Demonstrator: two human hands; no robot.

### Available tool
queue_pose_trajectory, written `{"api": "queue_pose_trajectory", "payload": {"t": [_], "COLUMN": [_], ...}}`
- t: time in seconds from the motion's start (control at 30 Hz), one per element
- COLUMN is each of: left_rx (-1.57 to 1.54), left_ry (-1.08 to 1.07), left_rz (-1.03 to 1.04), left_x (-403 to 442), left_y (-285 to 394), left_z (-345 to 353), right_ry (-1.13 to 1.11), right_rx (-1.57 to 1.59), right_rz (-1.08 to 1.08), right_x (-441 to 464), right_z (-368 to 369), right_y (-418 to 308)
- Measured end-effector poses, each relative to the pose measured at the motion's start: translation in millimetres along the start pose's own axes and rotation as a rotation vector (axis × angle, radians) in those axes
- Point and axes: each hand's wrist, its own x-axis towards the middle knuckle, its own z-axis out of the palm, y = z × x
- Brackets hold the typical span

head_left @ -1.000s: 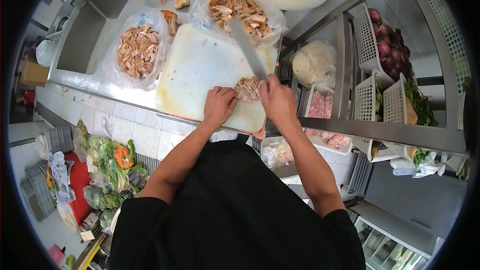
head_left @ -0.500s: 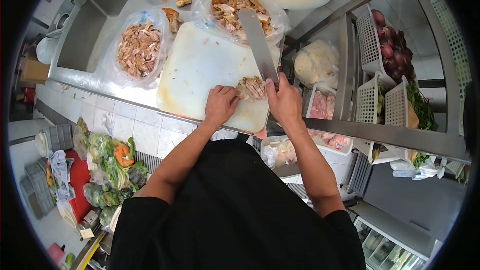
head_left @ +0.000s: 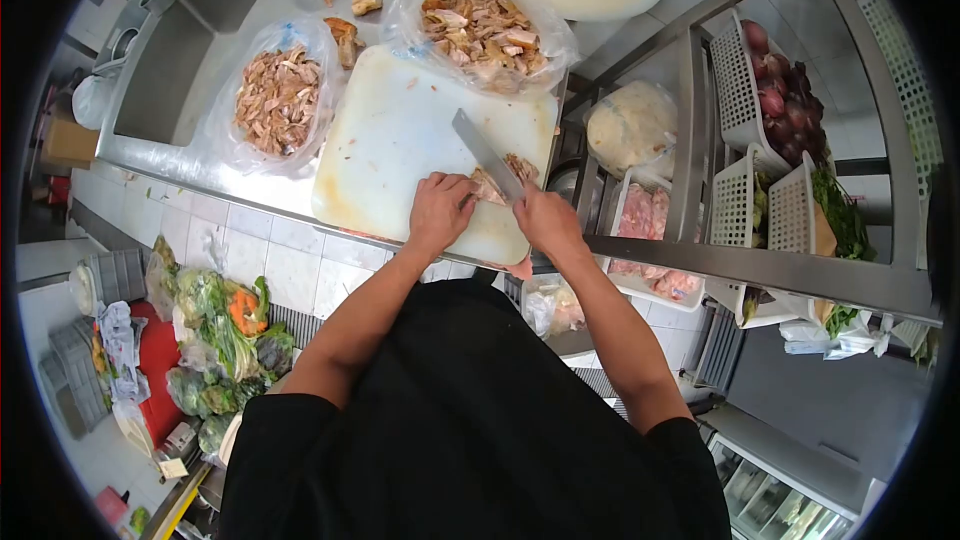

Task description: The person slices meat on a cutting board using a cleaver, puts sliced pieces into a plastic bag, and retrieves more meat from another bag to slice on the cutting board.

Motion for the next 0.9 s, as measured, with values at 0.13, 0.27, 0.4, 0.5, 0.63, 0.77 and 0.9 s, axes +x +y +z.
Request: {"api": "queue_pose_trajectory", "payload": {"t": [0.13, 0.27, 0.4, 0.5, 0.63, 0.77, 0.9], "left_rx": [-0.006, 0.0, -0.022, -0.017, -0.043, -0.061, -0.057], "left_ry": [-0.019, -0.027, 0.004, 0.007, 0.002, 0.012, -0.001], "left_rz": [-0.013, -0.027, -0.01, -0.003, -0.028, -0.014, -0.006], "left_x": [-1, 1, 0, 2, 2, 1, 5], "left_y": [-4, 0, -3, -6, -1, -5, -9], "left_z": [0, -3, 0, -1, -1, 0, 1], "right_ry": [-0.078, 0.147, 0.03, -0.089, 0.092, 0.184, -0.117], "right_rx": [-0.112, 0.127, 0.023, -0.081, 0.129, 0.271, -0.107], "right_rz": [-0.052, -0.034, -0.045, -0.09, -0.019, -0.01, -0.081], "right_x": [4, 2, 5, 10, 0, -5, 3], "right_z": [-16, -46, 12, 5, -48, -25, 14], "right_y": [-8, -37, -2, -1, -43, -33, -2]}}
